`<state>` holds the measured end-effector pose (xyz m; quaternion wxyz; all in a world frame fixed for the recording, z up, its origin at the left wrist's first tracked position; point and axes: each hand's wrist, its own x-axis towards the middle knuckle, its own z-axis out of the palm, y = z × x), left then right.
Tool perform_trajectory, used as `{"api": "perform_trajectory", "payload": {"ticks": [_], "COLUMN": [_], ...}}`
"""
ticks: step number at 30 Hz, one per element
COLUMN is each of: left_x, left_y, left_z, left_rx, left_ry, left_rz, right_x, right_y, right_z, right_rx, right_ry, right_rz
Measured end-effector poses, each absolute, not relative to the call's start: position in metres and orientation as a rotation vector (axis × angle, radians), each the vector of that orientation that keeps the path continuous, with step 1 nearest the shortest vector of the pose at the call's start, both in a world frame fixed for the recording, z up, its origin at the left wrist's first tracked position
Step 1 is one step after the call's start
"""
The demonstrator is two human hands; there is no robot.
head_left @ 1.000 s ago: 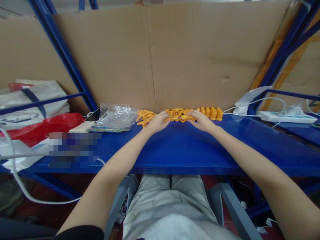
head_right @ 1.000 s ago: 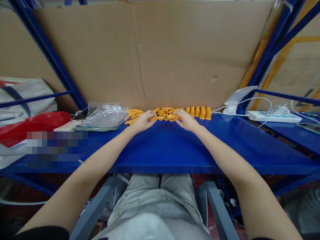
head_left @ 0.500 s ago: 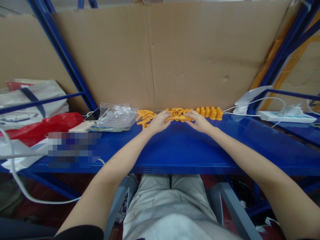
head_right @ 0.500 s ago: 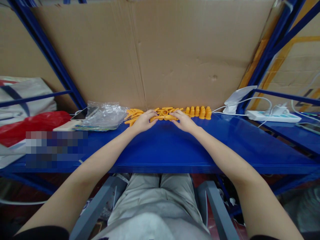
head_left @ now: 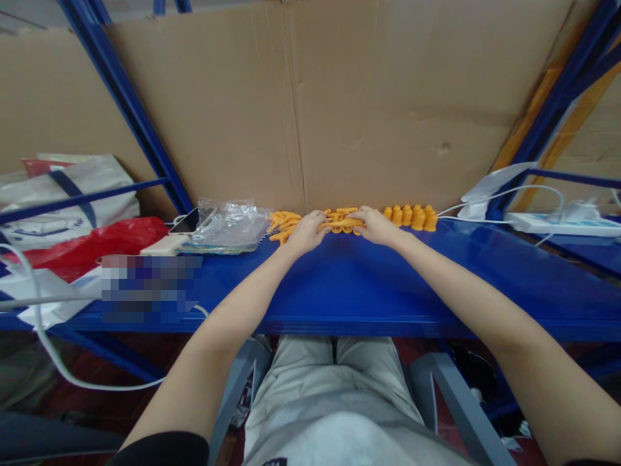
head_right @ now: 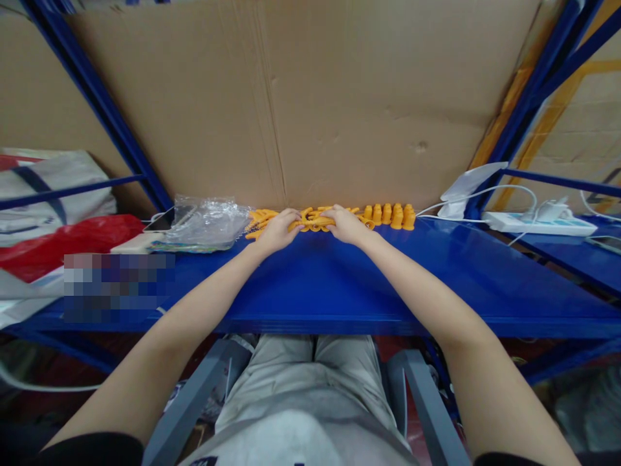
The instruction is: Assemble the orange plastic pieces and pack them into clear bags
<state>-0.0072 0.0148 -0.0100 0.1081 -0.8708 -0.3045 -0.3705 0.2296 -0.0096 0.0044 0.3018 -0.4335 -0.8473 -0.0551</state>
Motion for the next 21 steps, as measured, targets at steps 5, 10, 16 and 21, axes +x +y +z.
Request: {"api": "perform_trajectory", "payload": {"ticks": [5,10,16,21], "left_x": [-0.007,-0.007,-0.01,-0.007], "left_y": [0.016,0.017,0.016,0.009], "left_z": [-0.012,-0.013,-0.011,-0.007], "left_rx": [-2.579,-2.57,-2.571,-2.608], "left_ry": [-0.928,-0.945,-0.926,-0.915], "left_rz": [-1.038,-1.072,-1.136,-1.096], "right_x": [0.229,0.237,0.244,0.246], "right_y": [-0.012,-0.012,-0.01,-0.017], "right_z": [-0.011,-0.014,-0.008,-0.001], "right_rx": [-1.09,-1.015,-0.934,-0.957], "right_ry": [-2.189,-2.138,-1.979,-1.807], "right_rz": [-0.105,-0.069,0.349,0.69]}}
